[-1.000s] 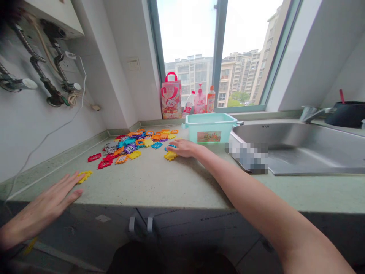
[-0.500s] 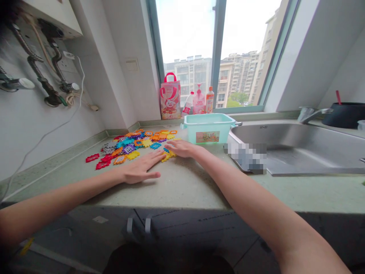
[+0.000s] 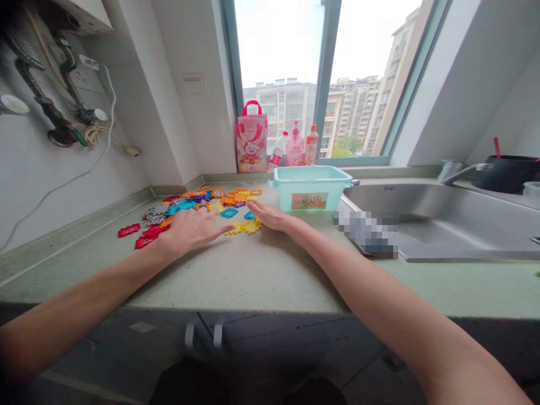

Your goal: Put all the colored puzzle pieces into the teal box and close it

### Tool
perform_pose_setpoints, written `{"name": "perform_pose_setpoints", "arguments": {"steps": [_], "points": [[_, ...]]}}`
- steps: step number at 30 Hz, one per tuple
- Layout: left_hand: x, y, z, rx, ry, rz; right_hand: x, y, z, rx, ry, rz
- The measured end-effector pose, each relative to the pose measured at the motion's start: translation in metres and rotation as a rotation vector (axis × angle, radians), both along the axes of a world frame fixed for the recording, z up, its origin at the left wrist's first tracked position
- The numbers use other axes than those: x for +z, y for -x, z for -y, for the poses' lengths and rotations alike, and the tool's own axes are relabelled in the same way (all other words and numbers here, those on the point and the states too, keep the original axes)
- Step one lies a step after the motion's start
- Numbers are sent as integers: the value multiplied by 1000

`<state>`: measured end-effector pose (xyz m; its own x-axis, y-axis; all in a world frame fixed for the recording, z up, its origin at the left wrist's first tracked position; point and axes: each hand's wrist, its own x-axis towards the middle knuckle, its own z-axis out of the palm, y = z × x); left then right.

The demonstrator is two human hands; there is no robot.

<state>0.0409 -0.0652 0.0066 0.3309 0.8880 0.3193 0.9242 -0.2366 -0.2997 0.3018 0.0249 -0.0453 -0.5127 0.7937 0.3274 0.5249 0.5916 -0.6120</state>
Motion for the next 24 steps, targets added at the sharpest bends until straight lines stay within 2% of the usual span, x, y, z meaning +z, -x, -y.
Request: {"name": "perform_pose_setpoints", "arguments": {"steps": [2,4,6,9,11,13,16,18,24], "points": [[-1,-4,3,-56,26,-32,2,-1,-2,-19,45,-33],[-3,-8,4,-223,-1,-13,4,-3,-2,-49,26,-26],[-4,-9,0,-392,-25,63,7,-5,0,-79,-73,42],[-7,-1,-18,-514,-17,196,11,-5,7,-71,-230,204],[-11,5,-34,-565,43,238,12,-1,12,-27,-236,284],[-17,10,-50,-614,172,233,10,4,16,18,-183,325],[-24,11,-64,-578,364,214,8,10,21,45,-114,340],[-25,10,-67,-512,421,215,9,11,24,40,-101,334],[-9,18,-62,-334,386,221,17,5,29,26,-112,302]]}}
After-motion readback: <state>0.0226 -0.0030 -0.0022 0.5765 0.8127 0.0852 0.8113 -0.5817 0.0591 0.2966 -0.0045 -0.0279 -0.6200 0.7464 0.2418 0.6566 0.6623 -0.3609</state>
